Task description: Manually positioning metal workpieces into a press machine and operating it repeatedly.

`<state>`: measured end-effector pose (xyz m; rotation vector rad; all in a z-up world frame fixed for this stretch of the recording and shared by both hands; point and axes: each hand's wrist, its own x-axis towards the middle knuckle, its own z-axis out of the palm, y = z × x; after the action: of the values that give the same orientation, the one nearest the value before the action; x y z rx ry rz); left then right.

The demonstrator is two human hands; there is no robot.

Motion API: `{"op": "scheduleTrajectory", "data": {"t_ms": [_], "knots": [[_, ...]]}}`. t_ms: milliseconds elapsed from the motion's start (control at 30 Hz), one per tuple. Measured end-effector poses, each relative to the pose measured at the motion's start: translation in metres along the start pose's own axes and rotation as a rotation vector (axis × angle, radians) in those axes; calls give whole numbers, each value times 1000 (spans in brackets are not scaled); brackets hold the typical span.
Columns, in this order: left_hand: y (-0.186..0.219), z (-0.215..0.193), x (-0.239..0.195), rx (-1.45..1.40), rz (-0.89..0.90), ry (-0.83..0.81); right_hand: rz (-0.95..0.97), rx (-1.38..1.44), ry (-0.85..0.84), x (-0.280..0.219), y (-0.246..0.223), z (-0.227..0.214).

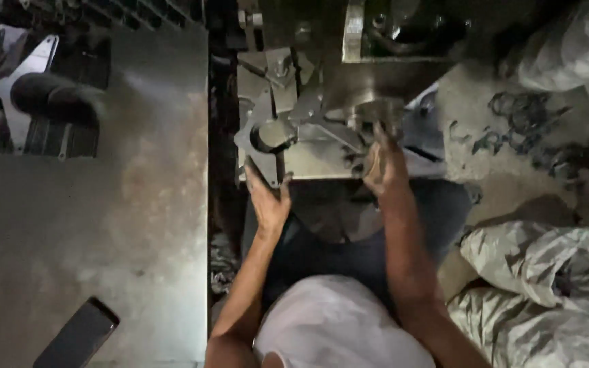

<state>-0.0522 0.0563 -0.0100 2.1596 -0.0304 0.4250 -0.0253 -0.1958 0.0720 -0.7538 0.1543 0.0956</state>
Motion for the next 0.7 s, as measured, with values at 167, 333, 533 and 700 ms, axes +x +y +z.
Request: {"op": "scheduleTrajectory", "data": {"t_ms": [167,333,533,700], "knots": [[7,-16,14,-186,-152,-10,155,-131,287,-3,13,-14],[20,-47,23,-154,-212,-67,174,-49,50,-3,28,-34],[54,-58,22,178,412,-40,201,108,226,3,23,-17],[62,4,41,24,418,-279,215,-37,-67,-19,7,14]]}}
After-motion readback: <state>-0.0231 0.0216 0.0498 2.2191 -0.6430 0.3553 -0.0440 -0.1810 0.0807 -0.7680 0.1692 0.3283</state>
